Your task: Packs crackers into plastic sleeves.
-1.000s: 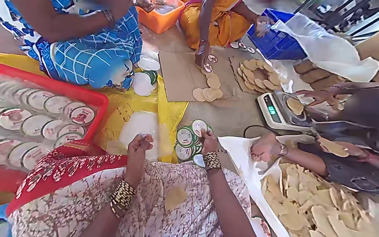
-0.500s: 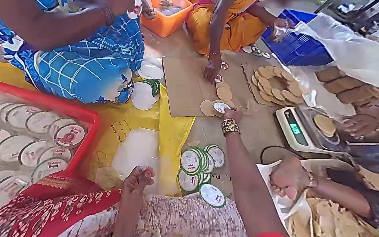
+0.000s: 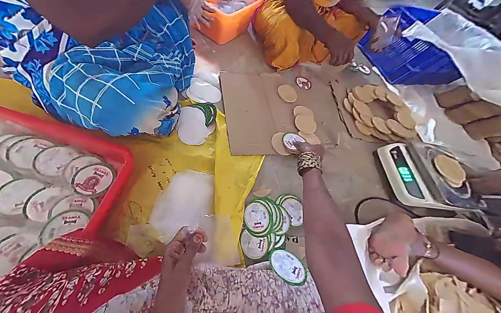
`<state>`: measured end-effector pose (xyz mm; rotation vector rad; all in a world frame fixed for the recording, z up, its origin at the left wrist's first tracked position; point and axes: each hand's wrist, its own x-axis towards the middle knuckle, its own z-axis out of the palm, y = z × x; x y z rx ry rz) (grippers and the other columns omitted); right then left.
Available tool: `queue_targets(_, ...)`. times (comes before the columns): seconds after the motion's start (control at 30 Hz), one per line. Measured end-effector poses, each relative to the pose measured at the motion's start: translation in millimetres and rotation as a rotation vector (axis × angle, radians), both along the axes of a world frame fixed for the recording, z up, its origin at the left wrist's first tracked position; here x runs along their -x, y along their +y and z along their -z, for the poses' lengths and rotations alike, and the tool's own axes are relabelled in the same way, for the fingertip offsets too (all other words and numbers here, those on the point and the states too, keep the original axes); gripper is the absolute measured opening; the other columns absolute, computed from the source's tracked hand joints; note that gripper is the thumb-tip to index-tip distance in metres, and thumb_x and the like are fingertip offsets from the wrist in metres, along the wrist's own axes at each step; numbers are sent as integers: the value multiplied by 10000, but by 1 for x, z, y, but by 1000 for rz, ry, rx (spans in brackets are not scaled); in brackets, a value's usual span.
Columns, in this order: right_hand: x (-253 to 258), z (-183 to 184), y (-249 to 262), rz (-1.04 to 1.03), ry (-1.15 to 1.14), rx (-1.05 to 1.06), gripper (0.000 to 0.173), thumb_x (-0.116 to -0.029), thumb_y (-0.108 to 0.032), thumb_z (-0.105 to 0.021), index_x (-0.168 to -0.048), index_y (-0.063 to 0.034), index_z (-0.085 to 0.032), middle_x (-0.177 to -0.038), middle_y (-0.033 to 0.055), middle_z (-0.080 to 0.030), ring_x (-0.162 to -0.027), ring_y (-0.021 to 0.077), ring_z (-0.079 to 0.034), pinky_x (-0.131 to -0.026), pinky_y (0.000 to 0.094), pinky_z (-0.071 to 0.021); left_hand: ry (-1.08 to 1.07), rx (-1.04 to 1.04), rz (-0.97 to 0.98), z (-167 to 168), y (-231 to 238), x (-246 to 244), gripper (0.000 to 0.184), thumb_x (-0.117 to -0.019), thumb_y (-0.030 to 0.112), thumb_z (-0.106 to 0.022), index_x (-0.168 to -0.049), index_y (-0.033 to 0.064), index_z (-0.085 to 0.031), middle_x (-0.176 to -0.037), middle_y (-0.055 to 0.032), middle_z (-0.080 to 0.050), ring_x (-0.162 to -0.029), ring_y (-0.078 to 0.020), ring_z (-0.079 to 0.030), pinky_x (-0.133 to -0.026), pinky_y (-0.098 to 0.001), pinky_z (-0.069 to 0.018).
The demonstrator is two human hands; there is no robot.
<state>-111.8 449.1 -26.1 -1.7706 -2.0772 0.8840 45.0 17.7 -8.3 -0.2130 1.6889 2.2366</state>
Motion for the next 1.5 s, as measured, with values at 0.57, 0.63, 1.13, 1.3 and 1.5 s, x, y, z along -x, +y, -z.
queue_targets(0.57, -189, -69, -91, -349, 35, -152, 409, -924, -194, -750, -1215, 81, -669, -1168, 300, -679, -1141, 417, -638, -1030, 577, -446, 55, 40, 11, -12, -1, 5, 160, -1019, 46, -485, -1011, 15, -642, -922, -30, -713, -755, -100, -680, -721, -240, -578)
queue_targets(0.63, -228, -85, -99, -353, 312, -133, 467, -852, -135, -799, -1240, 75, -647, -1153, 234, -699, -1091, 287, -674, -996, 469, -515, 89, 48, 20, -12, -2, 5, 159, -1024, 49, -481, -1019, 11, -635, -930, -19, -707, -762, -88, -676, -725, -236, -577)
queue_targets(1.13, -473, -103, -220, -560, 239, -729, 280, -953, -92, -604, -1166, 53, -715, -1129, 199, -743, -1040, 286, -731, -921, 428, -585, 130, 181, 145, -4, -6, -17, 139, -1059, 90, -489, -1038, 28, -611, -877, 10, -689, -694, -69, -660, -669, -223, -570)
queue_targets(1.3, -495, -49, -259, -945, -173, -559, 772, -1013, -663, -327, -1437, -75, -590, -1515, 195, -525, -1384, 427, -504, -1131, 643, -358, 146, 213, 131, -2, -13, -24, 119, -1056, 96, -506, -1024, 31, -600, -853, 26, -679, -661, -47, -647, -636, -198, -559)
queue_targets(1.5, -517, -63, -238, -637, 164, -538, 641, -1049, -519, -384, -1280, 0, -680, -1333, 215, -659, -1249, 392, -621, -1047, 569, -471, 169, 234, 145, -1, -13, -28, 114, -1062, 111, -495, -1052, 58, -596, -841, 51, -670, -639, -37, -642, -603, -192, -561)
